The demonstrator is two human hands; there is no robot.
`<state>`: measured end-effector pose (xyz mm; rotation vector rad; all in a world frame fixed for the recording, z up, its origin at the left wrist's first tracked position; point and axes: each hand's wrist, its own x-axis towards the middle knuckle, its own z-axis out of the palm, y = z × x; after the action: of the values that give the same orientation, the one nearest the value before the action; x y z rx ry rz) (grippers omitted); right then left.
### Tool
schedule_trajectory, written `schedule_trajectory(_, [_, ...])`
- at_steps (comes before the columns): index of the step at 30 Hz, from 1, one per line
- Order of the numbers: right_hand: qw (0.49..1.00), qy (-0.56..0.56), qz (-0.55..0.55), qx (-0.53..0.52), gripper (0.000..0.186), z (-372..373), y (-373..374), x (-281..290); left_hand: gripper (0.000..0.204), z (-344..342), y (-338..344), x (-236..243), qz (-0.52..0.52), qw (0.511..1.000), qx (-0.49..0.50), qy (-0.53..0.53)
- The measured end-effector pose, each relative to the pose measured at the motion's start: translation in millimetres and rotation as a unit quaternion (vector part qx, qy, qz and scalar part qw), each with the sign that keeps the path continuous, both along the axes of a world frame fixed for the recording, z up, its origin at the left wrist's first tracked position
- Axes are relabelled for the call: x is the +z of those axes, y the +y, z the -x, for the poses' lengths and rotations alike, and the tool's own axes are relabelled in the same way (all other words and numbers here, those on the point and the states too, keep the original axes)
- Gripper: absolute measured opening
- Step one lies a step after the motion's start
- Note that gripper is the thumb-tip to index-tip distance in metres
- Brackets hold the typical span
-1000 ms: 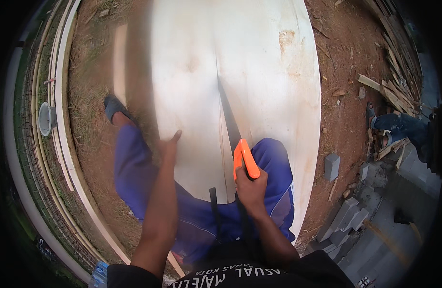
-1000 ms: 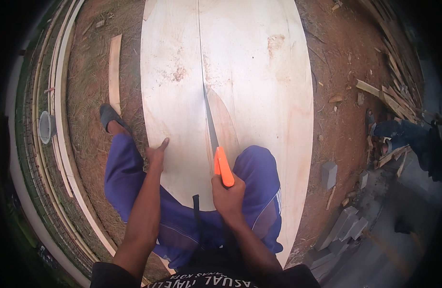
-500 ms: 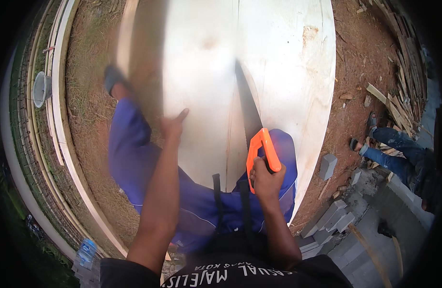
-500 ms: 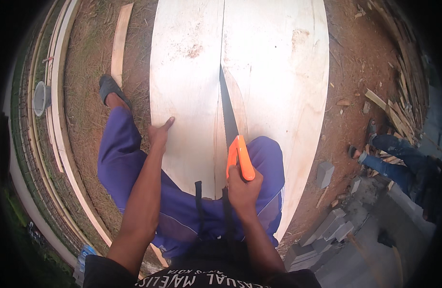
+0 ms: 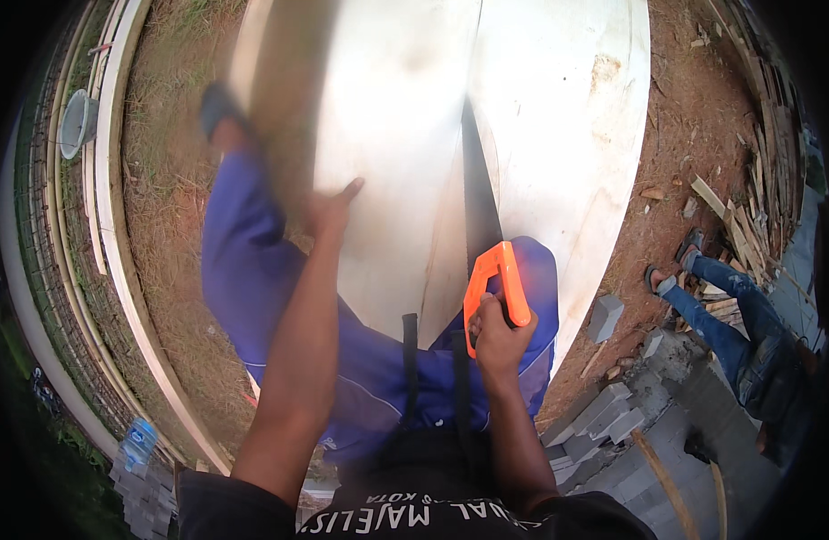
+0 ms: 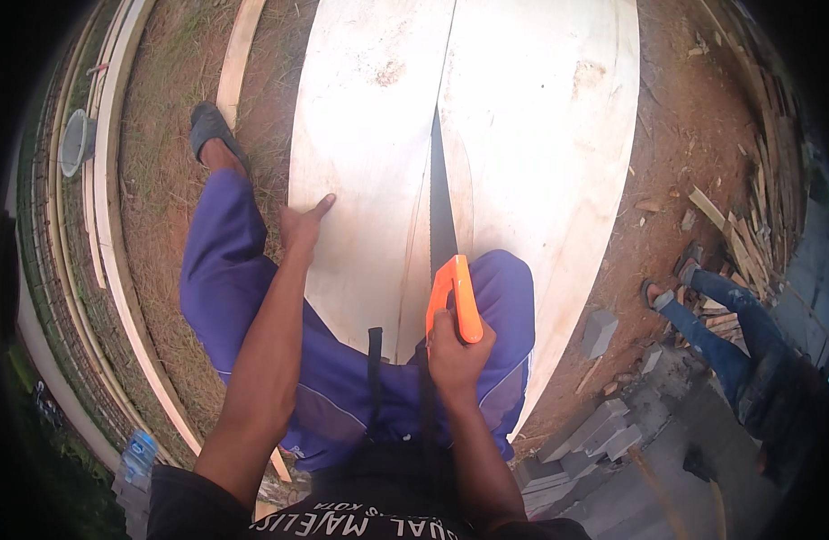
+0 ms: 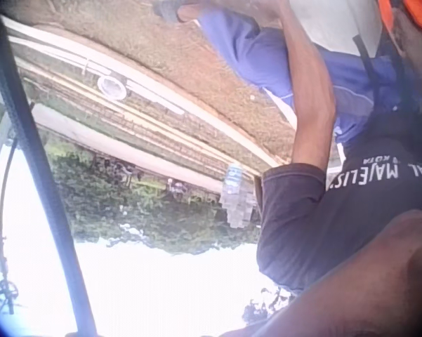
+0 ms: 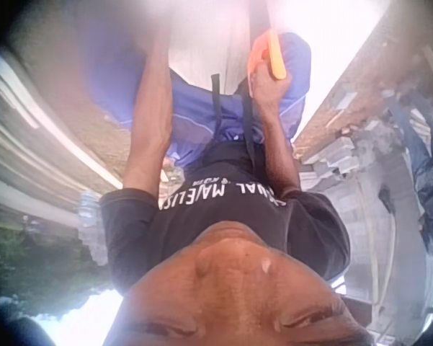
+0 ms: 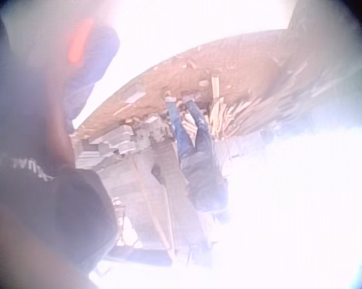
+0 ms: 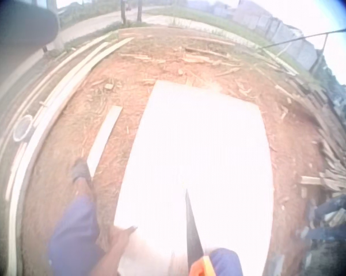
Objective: The person uses a hand saw to cut a long plank of wood placed on the ground. They hold the plank steady with their left hand and saw with their right hand, periodically pausing to reposition the saw and continue cutting.
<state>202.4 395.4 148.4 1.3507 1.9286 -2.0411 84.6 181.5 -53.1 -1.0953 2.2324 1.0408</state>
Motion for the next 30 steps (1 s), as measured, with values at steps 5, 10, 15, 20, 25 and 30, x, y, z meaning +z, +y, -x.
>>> schedule_trajectory(5, [0.997, -0.013, -0.052, 0.047, 0.028, 166.2, 30.9, -87.6, 0.093, 4.0, 3.5, 5.4, -0.033, 0.999, 0.001, -0.007])
schedule_trajectory(10, [0.995, -0.079, -0.05, 0.026, 0.023, 90.4, -9.2, -47.9, 0.096, 1.1, -9.4, 21.0, -0.032, 0.999, 0.042, -0.001])
schedule_trajectory(15, [1.0, 0.001, -0.009, -0.018, 0.027, 3.6, -9.0, -6.9, 0.095, 0.7, 1.6, 11.5, 0.013, 1.0, -0.003, -0.001])
schedule_trajectory(20, [0.991, 0.0, -0.116, 0.062, 0.027, 172.5, 32.5, -104.6, 0.09, 7.5, 7.5, 7.5, -0.054, 0.998, 0.012, 0.005])
schedule_trajectory(25, [0.998, 0.009, -0.041, 0.038, 0.011, 11.0, -14.5, -51.6, 0.088, -3.6, -7.6, 9.5, -0.052, 0.998, 0.042, 0.02])
schedule_trajectory(30, [0.999, 0.037, -0.009, 0.003, 0.01, 1.5, -9.0, -45.4, 0.095, -5.6, -1.2, -4.7, -0.036, 0.998, 0.014, 0.046])
